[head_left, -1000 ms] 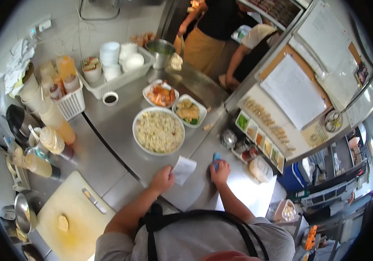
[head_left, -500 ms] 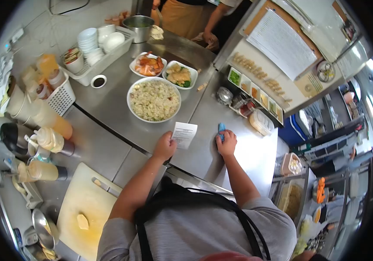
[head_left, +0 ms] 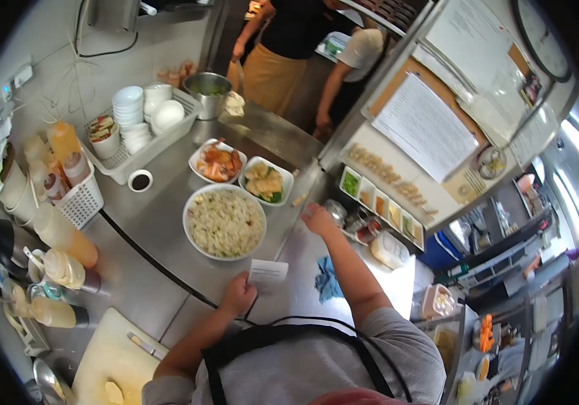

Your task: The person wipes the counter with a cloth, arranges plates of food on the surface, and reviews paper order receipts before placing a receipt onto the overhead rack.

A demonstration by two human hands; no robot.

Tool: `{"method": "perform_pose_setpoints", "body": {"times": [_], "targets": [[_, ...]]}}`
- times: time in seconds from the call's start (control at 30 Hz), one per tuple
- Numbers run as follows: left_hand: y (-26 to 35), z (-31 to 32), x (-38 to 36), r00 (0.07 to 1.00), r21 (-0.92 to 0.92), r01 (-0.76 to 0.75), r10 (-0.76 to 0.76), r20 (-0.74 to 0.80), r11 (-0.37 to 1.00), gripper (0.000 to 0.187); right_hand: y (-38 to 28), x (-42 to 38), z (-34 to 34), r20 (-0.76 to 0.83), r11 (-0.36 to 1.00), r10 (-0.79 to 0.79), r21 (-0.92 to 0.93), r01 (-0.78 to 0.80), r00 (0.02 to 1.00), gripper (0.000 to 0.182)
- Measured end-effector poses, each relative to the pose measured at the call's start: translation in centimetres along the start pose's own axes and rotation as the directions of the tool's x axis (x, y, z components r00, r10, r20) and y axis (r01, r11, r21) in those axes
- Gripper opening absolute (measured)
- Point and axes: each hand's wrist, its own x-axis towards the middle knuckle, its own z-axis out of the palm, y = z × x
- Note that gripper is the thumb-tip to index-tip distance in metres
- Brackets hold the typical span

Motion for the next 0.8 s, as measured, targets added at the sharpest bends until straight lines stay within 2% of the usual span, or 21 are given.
{"method": "perform_pose_setpoints", "body": {"times": [0.03,0.07,0.13,0.2,0.27,0.33,0.37,0.47,0.5,0.63,0.8], "targets": [[0.4,-0.2,-0.1,1.0,0.024,0.012,-0.012,-0.003,1.0,0.021,0.4,2.9,0.5,0.026,0.994,0.064,0.089,-0.066,0.998,0.066],[0.8,-0.2,0.0,1.0,0.046,0.025,-0.025,-0.003,0.999,0.021,0.5,5.7,1.3,0.001,0.972,0.187,0.147,-0.185,0.982,0.067],[2.0,0.0,0.2,1.0,0.018,0.009,-0.009,-0.021,1.0,0.021,0.5,10.5,3.0,-0.005,0.872,0.432,0.26,-0.416,0.902,0.068],[1.5,0.0,0.2,0.999,0.056,0.047,-0.047,-0.004,0.997,0.021,-1.3,12.2,1.9,-0.017,0.859,0.471,0.239,-0.453,0.882,0.079],[0.7,-0.6,-0.4,0.989,0.165,0.129,-0.139,0.05,0.978,0.021,-2.5,14.1,1.7,0.004,0.773,0.545,0.384,-0.505,0.838,0.081],[0.2,-0.4,-0.6,0.981,0.083,0.178,-0.183,0.06,0.98,0.023,-3.1,14.9,1.3,-0.009,0.785,0.566,0.311,-0.536,0.824,0.078],[0.0,-0.3,-0.5,0.977,0.036,0.199,-0.201,0.07,0.979,0.023,-3.4,15.3,1.7,-0.101,0.828,0.549,0.199,-0.524,0.829,0.065],[-0.6,-0.2,-0.5,0.983,-0.03,0.165,-0.162,0.09,0.986,0.025,-2.2,17.0,3.6,-0.206,0.923,0.381,0.135,-0.359,0.901,0.053],[-0.7,-0.1,-0.6,0.983,-0.042,0.169,-0.165,0.078,0.985,0.025,-1.7,17.1,4.6,-0.334,0.948,0.316,0.147,-0.281,0.888,0.042],[-0.6,-0.2,-0.5,0.978,-0.03,0.195,-0.192,0.083,0.98,0.028,-0.7,15.6,5.6,-0.39,0.983,0.184,0.075,-0.168,0.902,0.034],[2.1,-0.4,0.4,0.988,0.019,0.131,-0.132,0.078,0.991,0.03,-0.1,9.0,6.7,-0.469,0.995,0.065,0.102,-0.019,0.881,0.039]]}}
